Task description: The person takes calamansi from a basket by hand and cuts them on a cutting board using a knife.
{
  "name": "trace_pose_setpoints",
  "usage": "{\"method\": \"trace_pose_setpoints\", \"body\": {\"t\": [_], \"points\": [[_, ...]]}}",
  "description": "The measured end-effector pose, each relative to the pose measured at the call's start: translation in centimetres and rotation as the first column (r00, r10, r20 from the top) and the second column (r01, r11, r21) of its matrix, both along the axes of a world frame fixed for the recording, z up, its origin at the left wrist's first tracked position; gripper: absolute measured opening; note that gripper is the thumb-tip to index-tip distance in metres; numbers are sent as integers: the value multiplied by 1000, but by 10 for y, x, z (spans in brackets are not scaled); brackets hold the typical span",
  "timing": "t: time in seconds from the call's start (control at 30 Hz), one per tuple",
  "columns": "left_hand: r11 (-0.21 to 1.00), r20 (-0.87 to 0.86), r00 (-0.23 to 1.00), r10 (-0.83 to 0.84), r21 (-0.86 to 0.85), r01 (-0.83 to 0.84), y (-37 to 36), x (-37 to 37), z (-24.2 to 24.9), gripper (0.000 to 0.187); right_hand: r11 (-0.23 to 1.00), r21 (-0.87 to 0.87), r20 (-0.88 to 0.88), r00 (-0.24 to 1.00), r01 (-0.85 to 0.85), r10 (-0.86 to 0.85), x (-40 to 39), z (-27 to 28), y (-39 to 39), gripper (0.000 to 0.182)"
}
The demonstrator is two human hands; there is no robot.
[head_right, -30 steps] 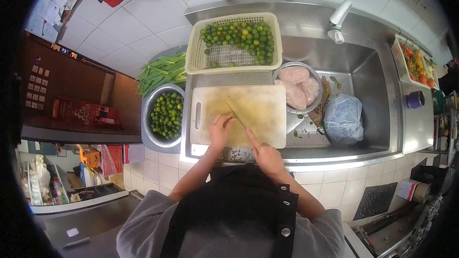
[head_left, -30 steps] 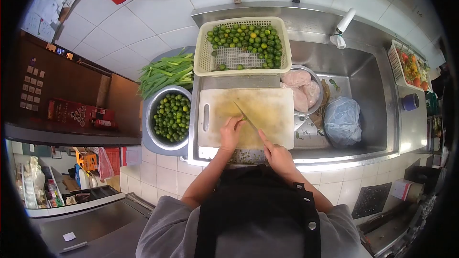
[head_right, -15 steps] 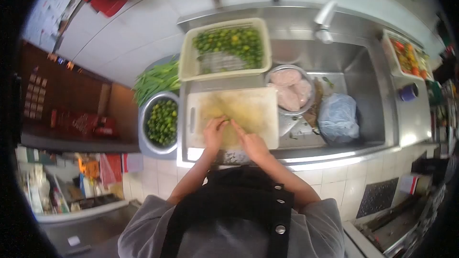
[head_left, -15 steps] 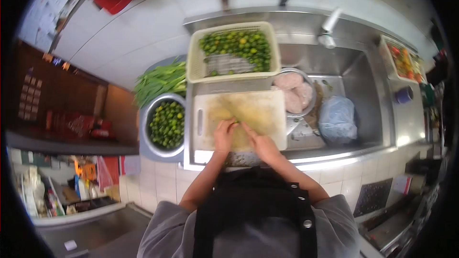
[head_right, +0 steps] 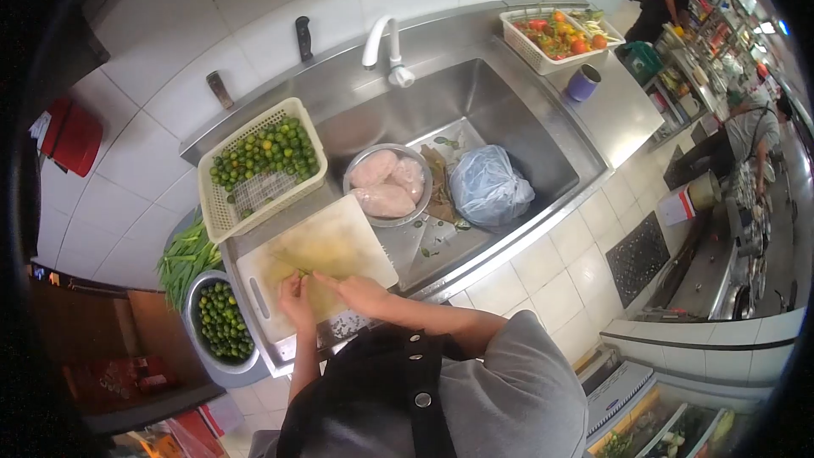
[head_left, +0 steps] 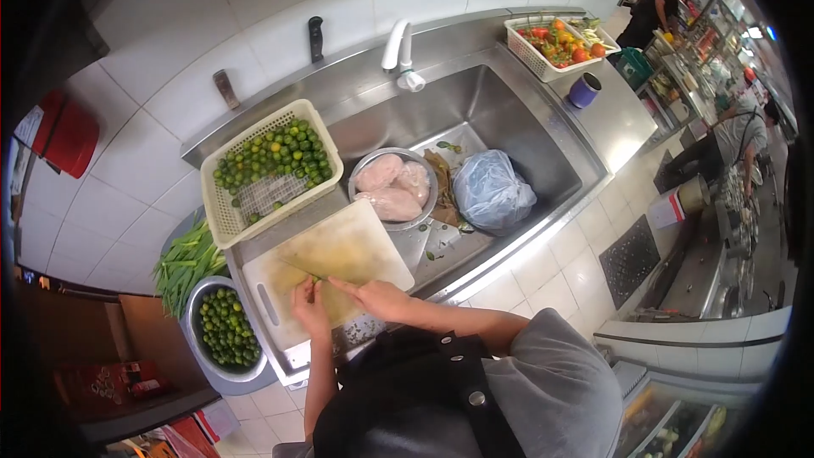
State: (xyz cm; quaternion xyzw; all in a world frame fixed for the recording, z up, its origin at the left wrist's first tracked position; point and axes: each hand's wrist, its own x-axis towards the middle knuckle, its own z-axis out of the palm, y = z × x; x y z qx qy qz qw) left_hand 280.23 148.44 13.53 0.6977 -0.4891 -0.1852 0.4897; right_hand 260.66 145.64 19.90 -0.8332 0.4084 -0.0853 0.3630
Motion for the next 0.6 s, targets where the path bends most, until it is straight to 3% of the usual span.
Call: {"method": "trace_pose_setpoints", "body": {"t": [0.1, 0.27, 0.37, 0.4, 0.43, 0.53, 0.6], "points": [[1000, -8, 1000, -14, 5, 14, -1, 5, -8, 22, 995, -90, 83, 996, 41, -33, 7, -20, -2, 65], [1000, -72, 997, -18, 22, 19, -2, 11, -8, 20, 998, -32, 128, 991, 51, -46, 4, 2, 0, 66], [988, -42, 992, 115, -96, -119, 7, 38, 4, 19, 998, 36, 194, 979, 55, -61, -5, 6, -1, 68], [967, 74, 974, 215, -155, -202, 11, 57, 17, 18, 994, 56, 264, 959, 88, -100, -7, 4, 0, 67], [934, 190, 927, 322, -221, -279, 16, 77, 34, 17, 990, 76, 273, 952, 120, -136, -12, 6, -2, 65], [821, 259, 782, 567, -255, -511, 43, 139, 73, 16, 979, 119, 232, 954, 164, -188, -30, 12, -11, 62], [768, 253, 726, 640, -248, -591, 64, 182, 72, 18, 983, 77, 241, 954, 166, -180, -37, -1, -16, 62]]}}
